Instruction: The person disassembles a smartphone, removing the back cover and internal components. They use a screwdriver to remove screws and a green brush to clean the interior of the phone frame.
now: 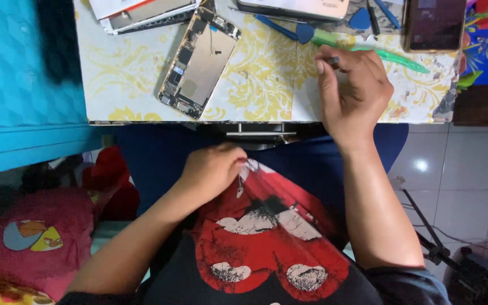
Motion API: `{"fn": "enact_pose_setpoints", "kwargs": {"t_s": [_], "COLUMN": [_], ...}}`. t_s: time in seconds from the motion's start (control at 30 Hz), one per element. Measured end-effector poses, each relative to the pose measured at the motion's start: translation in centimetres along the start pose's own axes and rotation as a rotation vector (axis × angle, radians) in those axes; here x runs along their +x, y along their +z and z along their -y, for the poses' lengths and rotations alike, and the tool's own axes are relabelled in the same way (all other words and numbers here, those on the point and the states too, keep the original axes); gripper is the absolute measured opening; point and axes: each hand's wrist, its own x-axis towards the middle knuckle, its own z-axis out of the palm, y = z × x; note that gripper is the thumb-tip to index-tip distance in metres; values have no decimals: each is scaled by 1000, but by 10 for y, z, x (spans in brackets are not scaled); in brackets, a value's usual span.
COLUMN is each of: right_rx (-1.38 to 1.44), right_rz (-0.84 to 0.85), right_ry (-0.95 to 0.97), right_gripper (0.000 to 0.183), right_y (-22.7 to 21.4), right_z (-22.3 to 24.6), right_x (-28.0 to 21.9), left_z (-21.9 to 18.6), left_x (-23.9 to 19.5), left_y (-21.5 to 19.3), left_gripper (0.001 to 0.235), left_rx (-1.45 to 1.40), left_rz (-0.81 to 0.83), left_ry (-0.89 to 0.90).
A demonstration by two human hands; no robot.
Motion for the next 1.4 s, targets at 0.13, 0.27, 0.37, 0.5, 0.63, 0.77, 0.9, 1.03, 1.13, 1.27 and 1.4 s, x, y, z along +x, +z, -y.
{"fn": "enact_pose_setpoints", "kwargs": {"t_s": [0.13, 0.27, 0.37, 0.5, 0.63, 0.77, 0.9, 1.03, 1.13, 1.27, 1.4], "right_rx": [0, 95, 300, 240, 242, 301, 271, 240, 236, 292, 550], "right_rz": [-19, -7, -3, -78, -148, -181, -178, -172, -174, -214, -148], "right_ry": [-12, 70, 160, 150, 102, 149, 204, 170, 204, 249, 356], "right_gripper": [10, 21, 38, 35, 32, 48, 43, 38, 38, 43, 42], "right_y": [0, 1, 3, 8, 8, 10, 11, 11, 11, 13, 3], "right_z": [0, 0, -3, -13, -18, -20, -14, -10, -9, -10, -9], "right_x": [-1, -4, -9, -7, -6, -8, -7, -2, -2, -10, -16], "left_z": [-18, -13, -6, -10, -33, -71, -33, -26, -19, -31, -54], "left_x": [5, 7, 4, 7, 19, 33, 62, 69, 72, 77, 93], "left_y": [-42, -30, 16, 29, -21, -100, -100, -118, -109, -104, -110], "left_gripper": [23, 54, 40, 14, 28, 52, 57, 75, 76, 65, 59], "left_rx": [-290, -360, -137, 0, -71, -334, 183, 408, 410, 396, 279], "left_rz": [36, 393, 484, 150, -47, 137, -575, -554, -474, -468, -370], "left_ry": [149, -27, 19, 106, 64, 190, 72, -231, -293, -193, -69]}}
